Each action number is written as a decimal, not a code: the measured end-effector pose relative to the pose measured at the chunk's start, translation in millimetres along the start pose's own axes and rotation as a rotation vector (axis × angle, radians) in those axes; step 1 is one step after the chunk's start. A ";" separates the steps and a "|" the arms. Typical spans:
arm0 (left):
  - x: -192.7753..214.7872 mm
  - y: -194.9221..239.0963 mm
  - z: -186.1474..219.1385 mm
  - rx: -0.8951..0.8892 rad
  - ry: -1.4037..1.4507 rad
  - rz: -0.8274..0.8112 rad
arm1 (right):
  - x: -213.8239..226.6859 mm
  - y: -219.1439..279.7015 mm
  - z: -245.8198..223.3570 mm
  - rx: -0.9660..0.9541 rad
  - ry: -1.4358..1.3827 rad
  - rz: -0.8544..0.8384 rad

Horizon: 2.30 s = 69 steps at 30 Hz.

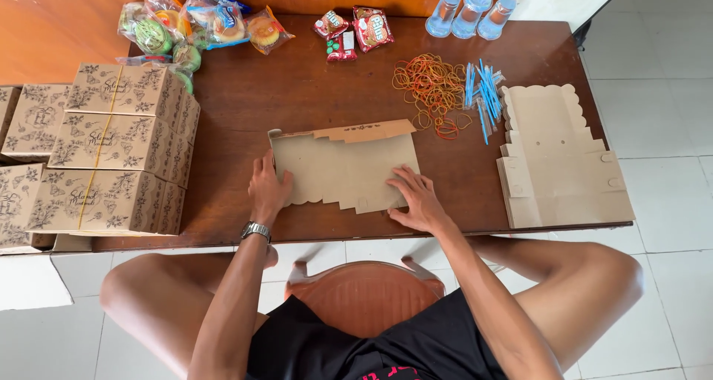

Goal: Assembling a cardboard box by folding its flaps and securing the structure on a wooden table.

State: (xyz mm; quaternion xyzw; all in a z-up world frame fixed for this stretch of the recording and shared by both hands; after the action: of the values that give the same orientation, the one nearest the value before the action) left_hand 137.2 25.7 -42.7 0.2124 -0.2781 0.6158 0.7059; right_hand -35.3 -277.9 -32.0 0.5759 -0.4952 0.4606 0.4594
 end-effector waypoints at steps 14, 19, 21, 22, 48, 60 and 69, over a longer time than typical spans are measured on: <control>8.8 -44.9 2.1 -0.059 0.034 -0.096 | -4.5 3.1 2.6 -0.013 -0.003 0.048; 7.2 -52.5 7.6 -0.059 -0.032 -0.155 | -7.6 1.7 2.9 -0.004 0.005 0.058; 8.1 -54.2 15.0 -0.078 -0.119 -0.167 | -5.4 1.3 2.0 -0.008 0.010 0.056; 4.1 -56.5 11.3 -0.080 -0.117 -0.170 | -4.9 2.1 2.7 -0.012 0.012 0.055; -46.2 -49.0 26.6 -0.187 -0.011 -0.193 | -7.0 0.7 1.8 -0.015 0.004 0.038; -65.8 -45.8 26.2 -0.233 -0.176 -0.185 | -7.4 0.2 0.8 -0.020 -0.001 0.025; -64.1 -38.0 40.8 -0.227 -0.276 -0.164 | -13.0 0.9 2.9 -0.013 -0.002 0.035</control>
State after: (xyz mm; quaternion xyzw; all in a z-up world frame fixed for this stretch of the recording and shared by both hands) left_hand 163.9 -54.5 -52.2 0.2359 -0.4217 0.4861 0.7282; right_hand -37.1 -279.0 -45.2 0.5645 -0.5085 0.4648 0.4547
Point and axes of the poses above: each hand's wrist, its own y-axis away from the middle knuckle, its own x-axis out of the back of the hand, z = x × y, the point moved 10 cm from there along -y, towards the middle knuckle, and after that the axes turned 14 degrees about y, right-handed, at the moved point
